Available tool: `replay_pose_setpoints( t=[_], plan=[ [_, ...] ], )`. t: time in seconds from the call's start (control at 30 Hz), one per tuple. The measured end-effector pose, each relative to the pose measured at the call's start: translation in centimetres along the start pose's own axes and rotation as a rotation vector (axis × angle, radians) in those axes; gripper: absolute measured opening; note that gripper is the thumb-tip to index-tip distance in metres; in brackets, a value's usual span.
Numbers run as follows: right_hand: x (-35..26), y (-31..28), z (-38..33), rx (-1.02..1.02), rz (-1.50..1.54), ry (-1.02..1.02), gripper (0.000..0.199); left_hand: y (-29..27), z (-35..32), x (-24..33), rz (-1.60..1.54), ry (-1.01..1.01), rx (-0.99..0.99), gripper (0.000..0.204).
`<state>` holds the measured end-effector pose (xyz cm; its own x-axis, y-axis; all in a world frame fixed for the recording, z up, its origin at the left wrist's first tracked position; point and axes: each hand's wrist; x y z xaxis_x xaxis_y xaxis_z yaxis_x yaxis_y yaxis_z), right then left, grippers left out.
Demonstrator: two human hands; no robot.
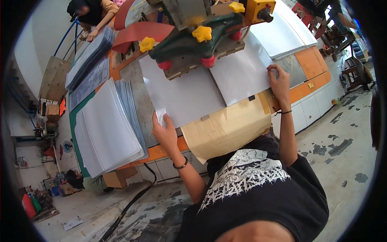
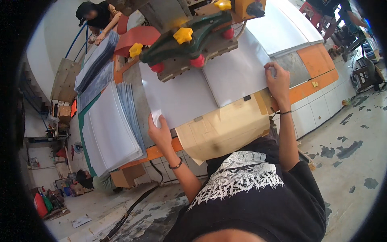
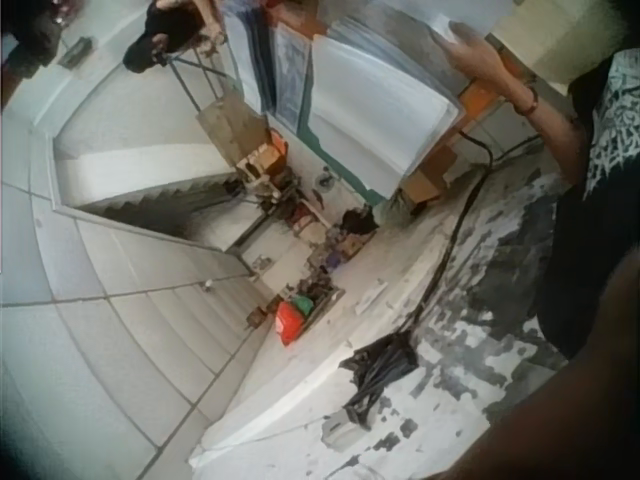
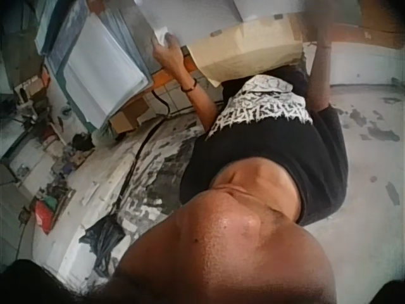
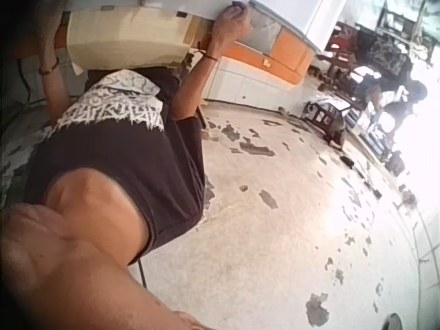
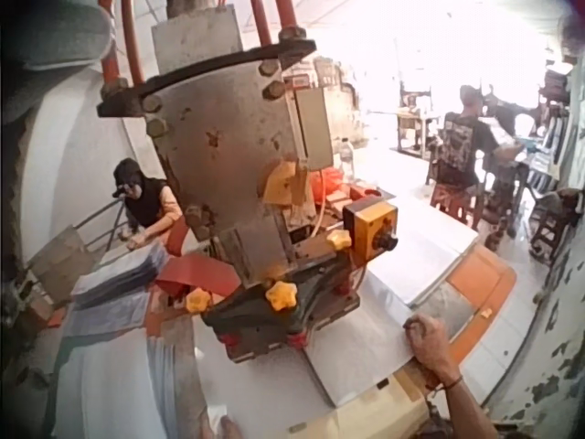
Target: The person aligns plastic folder sheets under a heat press machine, presses their center seam, folds and stacks the finished sheets to the side, and repeats the process with new sheets from the stack.
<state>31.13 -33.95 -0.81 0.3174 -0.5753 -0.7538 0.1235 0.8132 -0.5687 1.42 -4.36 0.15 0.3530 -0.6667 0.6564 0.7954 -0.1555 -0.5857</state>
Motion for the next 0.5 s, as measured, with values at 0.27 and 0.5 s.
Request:
replay_pose_setpoints(
  t=[0.27, 0.5],
  plan=[
    [-0.03, -0.27, -0.25, -0.099, -0.045, 0.133, 0.008, -0.28, -0.41, 0.18, 0.016, -0.003, -0.028, 0.042],
    [-0.13, -0.19, -0.19, -0.122, -0.045, 0.16, 0.007, 0.04, -0.09, -0.38, -0.005, -0.013, -0.023, 0.043]
  ],
)
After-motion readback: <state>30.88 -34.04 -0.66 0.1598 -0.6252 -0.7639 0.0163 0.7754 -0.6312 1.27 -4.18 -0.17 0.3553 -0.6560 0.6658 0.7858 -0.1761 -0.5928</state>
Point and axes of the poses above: each hand's wrist, its own z-axis towards the middle knuckle, its own y-axis out of the palm, x = y × z, and after that the axes turned 15 degrees about y, right-handed
